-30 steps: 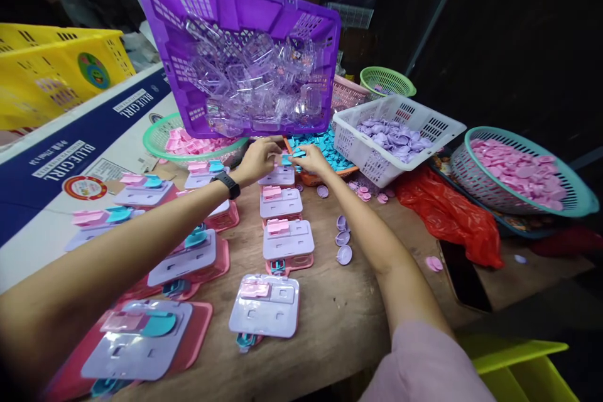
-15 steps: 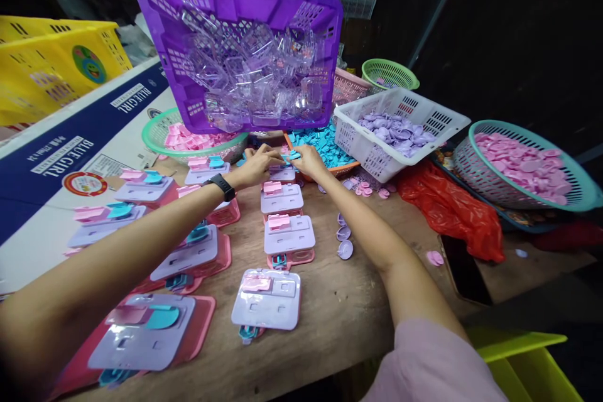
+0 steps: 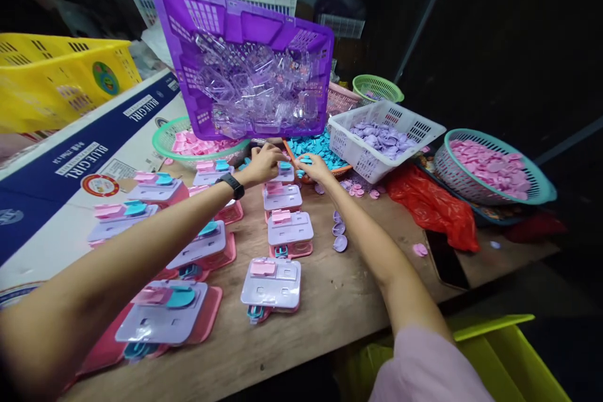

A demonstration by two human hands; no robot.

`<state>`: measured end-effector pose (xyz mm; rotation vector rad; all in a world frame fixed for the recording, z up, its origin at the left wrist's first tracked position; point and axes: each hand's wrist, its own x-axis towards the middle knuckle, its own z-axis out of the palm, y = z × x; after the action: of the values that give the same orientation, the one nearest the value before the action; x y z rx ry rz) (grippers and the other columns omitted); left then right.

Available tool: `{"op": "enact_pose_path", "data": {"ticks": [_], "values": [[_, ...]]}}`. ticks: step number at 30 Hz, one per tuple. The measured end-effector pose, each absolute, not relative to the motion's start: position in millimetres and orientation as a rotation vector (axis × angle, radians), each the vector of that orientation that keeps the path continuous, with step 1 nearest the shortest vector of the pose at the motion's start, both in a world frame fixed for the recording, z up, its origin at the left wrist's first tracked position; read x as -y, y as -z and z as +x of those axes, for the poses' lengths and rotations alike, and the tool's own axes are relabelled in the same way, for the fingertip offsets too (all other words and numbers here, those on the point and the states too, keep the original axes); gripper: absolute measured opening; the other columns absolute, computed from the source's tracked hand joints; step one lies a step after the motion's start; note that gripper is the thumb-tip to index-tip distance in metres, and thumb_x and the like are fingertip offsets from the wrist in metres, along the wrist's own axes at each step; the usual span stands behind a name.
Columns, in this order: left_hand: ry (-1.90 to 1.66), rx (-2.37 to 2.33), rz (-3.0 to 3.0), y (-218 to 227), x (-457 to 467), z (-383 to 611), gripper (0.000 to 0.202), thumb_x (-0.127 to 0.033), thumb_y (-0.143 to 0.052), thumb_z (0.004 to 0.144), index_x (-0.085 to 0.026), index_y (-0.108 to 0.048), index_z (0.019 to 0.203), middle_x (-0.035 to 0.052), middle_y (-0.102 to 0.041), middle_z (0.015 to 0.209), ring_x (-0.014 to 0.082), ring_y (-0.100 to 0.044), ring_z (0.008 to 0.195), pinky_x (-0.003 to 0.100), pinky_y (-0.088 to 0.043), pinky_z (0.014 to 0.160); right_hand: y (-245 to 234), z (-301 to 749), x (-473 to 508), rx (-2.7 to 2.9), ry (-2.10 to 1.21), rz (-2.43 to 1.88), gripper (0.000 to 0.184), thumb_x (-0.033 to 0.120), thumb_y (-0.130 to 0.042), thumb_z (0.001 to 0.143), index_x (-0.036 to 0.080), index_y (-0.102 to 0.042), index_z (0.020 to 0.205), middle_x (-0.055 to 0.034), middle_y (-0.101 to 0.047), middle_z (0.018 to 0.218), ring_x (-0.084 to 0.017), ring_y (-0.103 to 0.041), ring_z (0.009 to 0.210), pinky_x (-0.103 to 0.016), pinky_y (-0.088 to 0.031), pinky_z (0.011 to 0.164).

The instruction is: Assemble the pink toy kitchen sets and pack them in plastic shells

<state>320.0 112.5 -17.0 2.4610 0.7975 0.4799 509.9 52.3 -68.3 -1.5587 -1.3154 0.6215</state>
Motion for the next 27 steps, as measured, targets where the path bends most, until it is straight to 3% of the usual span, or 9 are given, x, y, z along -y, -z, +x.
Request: {"op": "enact_pose_path", "data": {"ticks": [3, 6, 8, 11, 16, 19, 22, 27], "values": [[-0.556, -0.820, 2.115, 17, -86, 321, 0.027, -0.018, -0.059, 0.086, -0.013, -0.074, 0.107, 0.0150, -0.074, 0.105, 0.0279, -0.067, 0.101, 0.044, -0.049, 0.093, 66, 500, -24, 1.213, -0.765, -1.388, 0.049, 0.065, -0.074, 0.073, 0.021, -0.063, 0.092, 0.0042, -0.056, 0.064, -0.010, -0.043, 0.046, -0.023, -0.032, 0.043], [-0.506, -0.790, 1.848, 14, -65, 323, 0.016, -0.022, -0.060, 0.087, -0.012, -0.072, 0.089, 0.0118, -0.073, 0.083, 0.0201, -0.070, 0.076, 0.035, -0.056, 0.076, 56, 486, -3, 1.324, -0.605, -1.312, 0.045, 0.064, -0.072, 0.078, 0.021, -0.064, 0.091, 0.0022, -0.059, 0.071, -0.011, -0.050, 0.055, -0.024, -0.040, 0.051], [-0.491, -0.780, 1.707, 9, -58, 323, 0.010, -0.020, -0.064, 0.082, -0.012, -0.067, 0.077, 0.0098, -0.070, 0.074, 0.0186, -0.070, 0.068, 0.033, -0.057, 0.069, 48, 480, 3, 1.429, -0.425, -1.288, 0.039, 0.059, -0.069, 0.084, 0.020, -0.066, 0.089, -0.0010, -0.064, 0.080, -0.015, -0.059, 0.070, -0.027, -0.048, 0.066], [-0.529, -0.799, 1.558, 2, -55, 323, 0.011, -0.018, -0.071, 0.071, -0.014, -0.062, 0.067, 0.0079, -0.068, 0.066, 0.0189, -0.069, 0.063, 0.033, -0.058, 0.064, 37, 474, 7, 1.491, -0.186, -1.293, 0.034, 0.053, -0.063, 0.091, 0.020, -0.069, 0.091, -0.0063, -0.070, 0.096, -0.021, -0.065, 0.092, -0.032, -0.050, 0.087], [-0.745, -0.872, 1.485, 5, -57, 321, 0.013, -0.015, -0.073, 0.066, -0.015, -0.060, 0.064, 0.0018, -0.061, 0.059, 0.0132, -0.061, 0.054, 0.031, -0.055, 0.063, 38, 474, 11, 1.503, 0.008, -1.439, 0.033, 0.049, -0.061, 0.096, 0.019, -0.074, 0.089, -0.0104, -0.073, 0.097, -0.023, -0.066, 0.091, -0.033, -0.048, 0.087], [-0.849, -0.917, 1.534, 12, -57, 318, 0.009, -0.013, -0.072, 0.067, -0.015, -0.063, 0.066, 0.0008, -0.061, 0.062, 0.0117, -0.058, 0.055, 0.030, -0.053, 0.064, 48, 477, 12, 1.575, 0.006, -1.529, 0.032, 0.045, -0.063, 0.095, 0.018, -0.073, 0.083, -0.0099, -0.072, 0.089, -0.022, -0.064, 0.083, -0.031, -0.046, 0.079], [-0.869, -0.945, 1.664, 17, -56, 311, 0.003, -0.012, -0.070, 0.070, -0.015, -0.070, 0.071, 0.0036, -0.068, 0.069, 0.0164, -0.063, 0.065, 0.032, -0.052, 0.071, 59, 485, 9, 1.623, -0.056, -1.567, 0.033, 0.045, -0.062, 0.095, 0.017, -0.072, 0.082, -0.0084, -0.071, 0.084, -0.020, -0.062, 0.077, -0.029, -0.043, 0.073], [-0.783, -0.852, 2.512, 26, -53, 295, 0.036, -0.004, -0.053, 0.077, -0.016, -0.078, 0.099, 0.0102, -0.076, 0.103, 0.0278, -0.062, 0.103, 0.043, -0.047, 0.095, 73, 503, -1, 1.823, -0.334, -1.458, 0.038, 0.053, -0.063, 0.091, 0.016, -0.070, 0.083, -0.0049, -0.070, 0.082, -0.019, -0.061, 0.079, -0.027, -0.042, 0.074]]}}
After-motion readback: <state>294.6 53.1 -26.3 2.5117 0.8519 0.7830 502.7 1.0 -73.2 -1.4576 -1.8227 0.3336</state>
